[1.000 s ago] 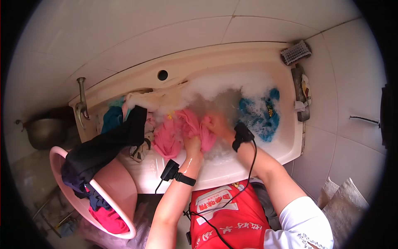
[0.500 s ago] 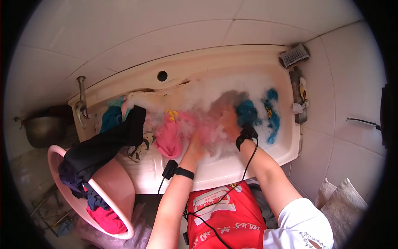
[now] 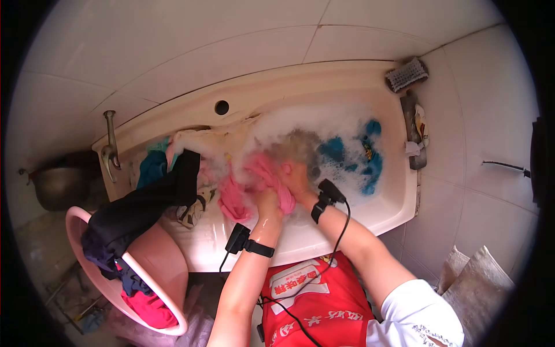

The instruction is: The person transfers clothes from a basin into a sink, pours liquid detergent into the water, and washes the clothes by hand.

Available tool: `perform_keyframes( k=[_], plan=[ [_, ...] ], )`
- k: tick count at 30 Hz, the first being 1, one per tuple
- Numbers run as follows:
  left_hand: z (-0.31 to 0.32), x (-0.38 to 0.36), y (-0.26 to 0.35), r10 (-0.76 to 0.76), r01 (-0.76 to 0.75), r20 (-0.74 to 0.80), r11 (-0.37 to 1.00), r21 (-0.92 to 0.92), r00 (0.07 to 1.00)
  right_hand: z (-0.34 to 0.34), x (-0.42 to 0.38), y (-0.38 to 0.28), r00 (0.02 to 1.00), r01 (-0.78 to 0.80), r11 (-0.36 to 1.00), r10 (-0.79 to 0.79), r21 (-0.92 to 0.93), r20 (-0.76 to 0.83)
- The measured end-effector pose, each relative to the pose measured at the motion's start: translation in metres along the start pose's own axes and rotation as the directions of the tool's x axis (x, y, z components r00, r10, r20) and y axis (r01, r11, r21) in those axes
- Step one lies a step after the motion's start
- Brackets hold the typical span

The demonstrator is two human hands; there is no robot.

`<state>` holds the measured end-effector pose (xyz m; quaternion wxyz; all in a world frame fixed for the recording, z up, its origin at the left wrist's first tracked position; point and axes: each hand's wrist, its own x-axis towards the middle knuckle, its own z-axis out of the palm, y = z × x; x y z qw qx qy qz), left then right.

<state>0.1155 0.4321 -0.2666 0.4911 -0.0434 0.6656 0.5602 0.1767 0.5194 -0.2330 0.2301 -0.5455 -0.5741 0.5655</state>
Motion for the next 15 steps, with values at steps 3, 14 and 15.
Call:
perform_keyframes(
  k=[3,14,15],
  plan=[
    [0.003,-0.009,0.008,-0.089,0.084,-0.024,0.985,-0.151,0.996,-0.007,0.029,0.031,0.943,0.331,0.903,-0.322,-0.275,0.079],
    [-0.069,0.053,-0.084,-0.518,0.373,0.068,0.694,0.615,0.853,-0.088,0.045,0.068,0.606,0.757,0.298,0.01,-0.581,0.795],
    [-0.067,0.049,-0.075,-0.452,0.169,0.117,0.543,0.822,0.884,-0.087,0.045,0.06,0.607,0.755,0.304,0.009,-0.581,0.795]
  ],
)
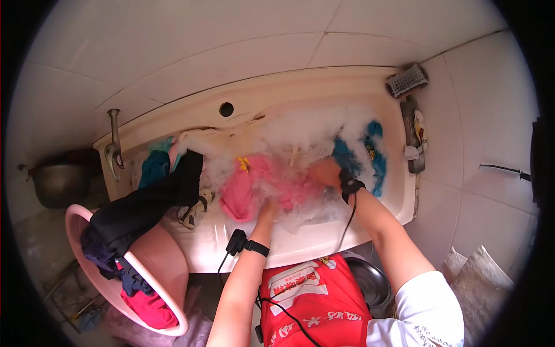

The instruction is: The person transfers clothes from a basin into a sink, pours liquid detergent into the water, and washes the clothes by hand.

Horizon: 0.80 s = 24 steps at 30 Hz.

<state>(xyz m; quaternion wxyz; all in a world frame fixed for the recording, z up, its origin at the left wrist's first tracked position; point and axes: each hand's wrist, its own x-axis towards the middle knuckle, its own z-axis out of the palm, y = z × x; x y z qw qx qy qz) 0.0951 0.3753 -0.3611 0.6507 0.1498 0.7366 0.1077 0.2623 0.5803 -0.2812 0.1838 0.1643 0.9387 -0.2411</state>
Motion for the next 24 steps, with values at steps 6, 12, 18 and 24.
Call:
perform_keyframes(
  k=[6,12,18,24],
  plan=[
    [-0.006,-0.124,0.136,0.16,0.203,0.272,0.351,-0.914,0.949,0.018,0.018,-0.056,0.832,0.21,0.328,0.435,0.921,-0.344],
    [0.004,-0.103,0.101,0.653,-0.673,-0.194,0.737,-0.062,0.732,-0.068,-0.019,-0.161,0.787,0.076,0.311,0.565,0.947,-0.249],
    [0.023,-0.111,0.113,0.093,-0.317,-0.329,0.597,-0.737,0.94,-0.007,0.018,-0.067,0.653,-0.144,0.509,0.693,0.849,-0.304],
    [-0.006,-0.123,0.101,0.606,-0.641,-0.326,0.768,-0.002,0.726,-0.06,-0.01,-0.017,0.598,-0.591,0.799,0.523,0.106,-0.607]
  ],
)
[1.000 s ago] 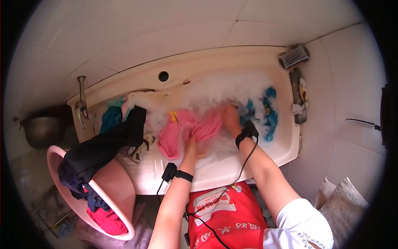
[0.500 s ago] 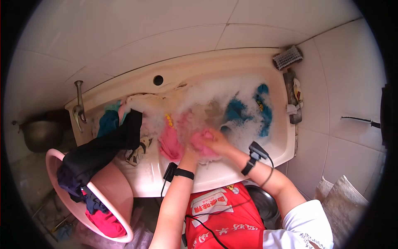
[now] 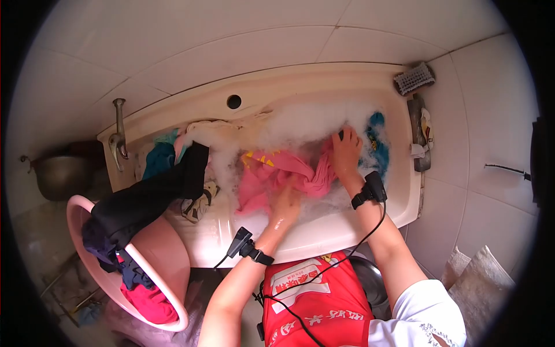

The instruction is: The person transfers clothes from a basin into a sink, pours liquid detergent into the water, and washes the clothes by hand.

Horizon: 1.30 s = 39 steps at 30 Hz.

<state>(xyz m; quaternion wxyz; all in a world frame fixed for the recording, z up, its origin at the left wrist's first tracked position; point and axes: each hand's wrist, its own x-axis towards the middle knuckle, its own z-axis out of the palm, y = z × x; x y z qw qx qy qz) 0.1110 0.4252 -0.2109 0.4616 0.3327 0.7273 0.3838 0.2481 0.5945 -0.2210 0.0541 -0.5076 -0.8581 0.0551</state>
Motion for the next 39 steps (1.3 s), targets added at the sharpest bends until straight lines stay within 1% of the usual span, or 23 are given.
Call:
perform_keyframes(
  k=[1,2,4,7,10,11,13,14,15,16,17,19,20,22,23,24,25,27,28,30,32,34,39],
  plan=[
    [-0.011,-0.002,-0.005,0.31,-0.262,-0.072,0.889,0.375,0.948,-0.002,0.0,0.002,0.995,0.027,0.988,-0.042,-0.153,-0.096],
    [-0.019,0.004,-0.003,0.308,-0.259,-0.077,0.891,0.374,0.948,0.006,0.0,-0.004,0.994,0.032,0.988,-0.047,-0.153,-0.095],
    [-0.034,0.016,0.003,0.497,-0.131,-0.132,0.459,0.879,0.858,0.026,-0.011,-0.033,0.92,0.391,0.859,-0.375,0.33,-0.112],
    [-0.045,0.019,-0.017,0.199,-0.123,0.027,0.492,0.862,0.98,0.027,-0.034,-0.066,0.896,0.393,0.859,-0.438,0.328,0.071],
    [-0.048,0.039,-0.079,-0.081,-0.2,0.26,0.436,0.878,0.962,0.075,-0.052,-0.018,0.836,0.4,0.866,-0.479,0.3,0.267],
    [-0.055,0.051,-0.118,-0.085,-0.198,0.26,0.442,0.875,0.962,0.096,-0.056,0.0,0.849,0.416,0.861,-0.483,0.293,0.216],
    [-0.073,0.082,-0.181,0.364,-0.488,0.551,0.868,0.093,0.751,0.11,-0.062,0.034,0.822,0.376,0.857,-0.484,0.352,0.301],
    [-0.077,0.094,-0.151,0.369,-0.492,0.55,0.866,0.088,0.749,0.116,-0.071,0.046,0.801,0.362,0.855,-0.489,0.372,0.344],
    [-0.087,0.109,-0.088,-0.098,-0.314,0.699,0.844,0.436,0.708,0.12,-0.085,0.053,0.785,0.38,0.852,-0.503,0.359,0.362],
    [-0.094,0.114,-0.042,-0.558,-0.199,0.621,0.634,0.747,0.55,0.12,-0.097,0.059,0.77,0.398,0.849,-0.515,0.346,0.378],
    [-0.096,0.109,-0.023,-0.555,-0.195,0.621,0.639,0.745,0.553,0.121,-0.11,0.064,0.754,0.428,0.84,-0.535,0.334,0.381],
    [-0.097,0.099,0.0,-0.171,-0.253,0.492,0.69,0.679,0.854,0.14,-0.126,0.084,0.678,0.557,0.775,-0.632,0.299,0.376],
    [-0.091,0.095,0.003,-0.172,-0.254,0.49,0.685,0.683,0.854,0.159,-0.133,0.097,0.596,0.697,0.674,-0.734,0.245,0.325],
    [-0.074,0.076,0.001,0.183,-0.38,0.361,0.078,0.922,0.914,0.166,-0.131,0.085,0.52,0.812,0.56,-0.822,0.166,0.232],
    [-0.065,0.069,-0.004,0.184,-0.376,0.358,0.075,0.924,0.916,0.132,-0.119,0.049,0.804,0.392,0.843,-0.508,0.368,0.307],
    [-0.053,0.061,-0.014,0.321,-0.347,0.215,0.447,0.824,0.922,0.095,-0.107,0.018,0.88,-0.14,0.865,-0.115,0.481,0.462],
    [-0.044,0.05,-0.024,0.387,-0.332,0.031,0.746,0.577,0.922,0.068,-0.099,-0.003,0.878,-0.141,0.866,-0.114,0.48,0.464],
    [-0.038,0.029,-0.043,0.432,-0.449,0.189,0.648,0.615,0.882,0.016,-0.073,-0.033,0.499,-0.75,0.389,-0.2,0.535,0.843],
    [-0.037,0.022,-0.05,0.448,-0.554,0.34,0.544,0.63,0.827,-0.017,-0.063,-0.041,0.502,-0.745,0.391,-0.203,0.54,0.841],
    [-0.032,0.008,-0.057,0.486,-0.528,0.269,0.538,0.657,0.831,-0.087,-0.053,-0.056,0.778,-0.564,0.106,-0.264,0.819,0.57],
    [-0.026,0.004,-0.05,0.529,-0.51,0.207,0.527,0.68,0.823,-0.156,-0.048,-0.065,0.818,-0.482,0.074,-0.319,0.873,0.478],
    [-0.021,0.0,-0.022,0.385,-0.344,-0.21,0.916,0.205,0.899,-0.209,-0.05,-0.069,0.807,-0.494,-0.02,-0.381,0.869,0.45],
    [-0.037,-0.013,0.021,0.41,-0.42,-0.294,0.907,0.032,0.863,-0.281,-0.064,-0.067,0.911,-0.37,-0.161,-0.256,0.915,0.324]
  ],
)
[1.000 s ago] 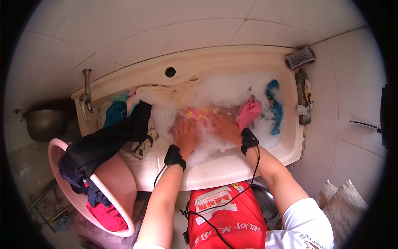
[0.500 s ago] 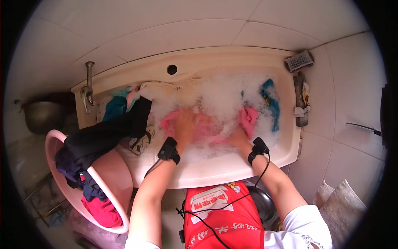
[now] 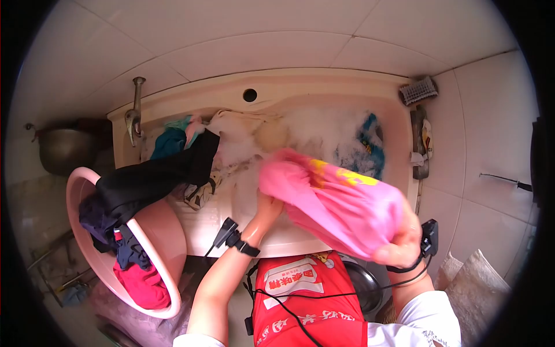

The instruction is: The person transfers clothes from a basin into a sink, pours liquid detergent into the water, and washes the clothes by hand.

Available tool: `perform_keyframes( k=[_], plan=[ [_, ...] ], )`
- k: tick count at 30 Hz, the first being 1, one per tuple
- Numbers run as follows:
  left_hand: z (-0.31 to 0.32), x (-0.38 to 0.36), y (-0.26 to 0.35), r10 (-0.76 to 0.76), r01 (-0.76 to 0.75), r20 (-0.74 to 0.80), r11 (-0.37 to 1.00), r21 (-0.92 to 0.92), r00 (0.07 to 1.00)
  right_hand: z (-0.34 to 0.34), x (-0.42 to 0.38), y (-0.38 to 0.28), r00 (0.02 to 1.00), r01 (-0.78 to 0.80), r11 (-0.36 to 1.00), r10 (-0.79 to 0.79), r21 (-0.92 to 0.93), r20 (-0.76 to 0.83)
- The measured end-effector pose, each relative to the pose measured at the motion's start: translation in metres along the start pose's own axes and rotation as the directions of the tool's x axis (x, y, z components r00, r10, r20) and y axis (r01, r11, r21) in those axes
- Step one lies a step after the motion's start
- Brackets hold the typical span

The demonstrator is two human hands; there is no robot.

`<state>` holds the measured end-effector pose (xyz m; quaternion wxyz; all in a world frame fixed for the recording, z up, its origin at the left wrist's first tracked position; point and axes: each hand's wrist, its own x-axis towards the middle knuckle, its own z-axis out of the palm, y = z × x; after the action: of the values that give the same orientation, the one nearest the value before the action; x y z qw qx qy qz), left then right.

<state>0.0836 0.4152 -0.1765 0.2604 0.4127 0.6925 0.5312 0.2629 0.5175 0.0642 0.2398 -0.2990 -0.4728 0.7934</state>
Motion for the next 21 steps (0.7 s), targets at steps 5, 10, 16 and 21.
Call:
perform_keyframes(
  k=[5,10,16,21],
  plan=[
    [-0.058,-0.007,0.06,-0.307,0.243,-0.175,0.918,-0.313,0.936,-0.017,-0.008,-0.014,0.935,0.118,0.99,-0.085,0.076,-0.343],
    [-0.101,-0.015,0.077,-0.004,-0.033,-0.238,0.988,-0.148,0.971,-0.071,0.036,-0.003,0.96,-0.007,0.982,-0.045,-0.186,-0.275],
    [-0.093,-0.006,0.047,-0.149,0.25,-0.246,0.853,0.458,0.958,-0.125,0.127,0.127,0.796,0.08,0.184,-0.603,-0.98,-0.048],
    [-0.046,0.014,0.015,-0.077,-0.112,0.183,0.546,0.83,0.98,-0.071,0.124,0.22,0.974,-0.107,0.066,-0.196,-0.992,-0.118]
  ],
)
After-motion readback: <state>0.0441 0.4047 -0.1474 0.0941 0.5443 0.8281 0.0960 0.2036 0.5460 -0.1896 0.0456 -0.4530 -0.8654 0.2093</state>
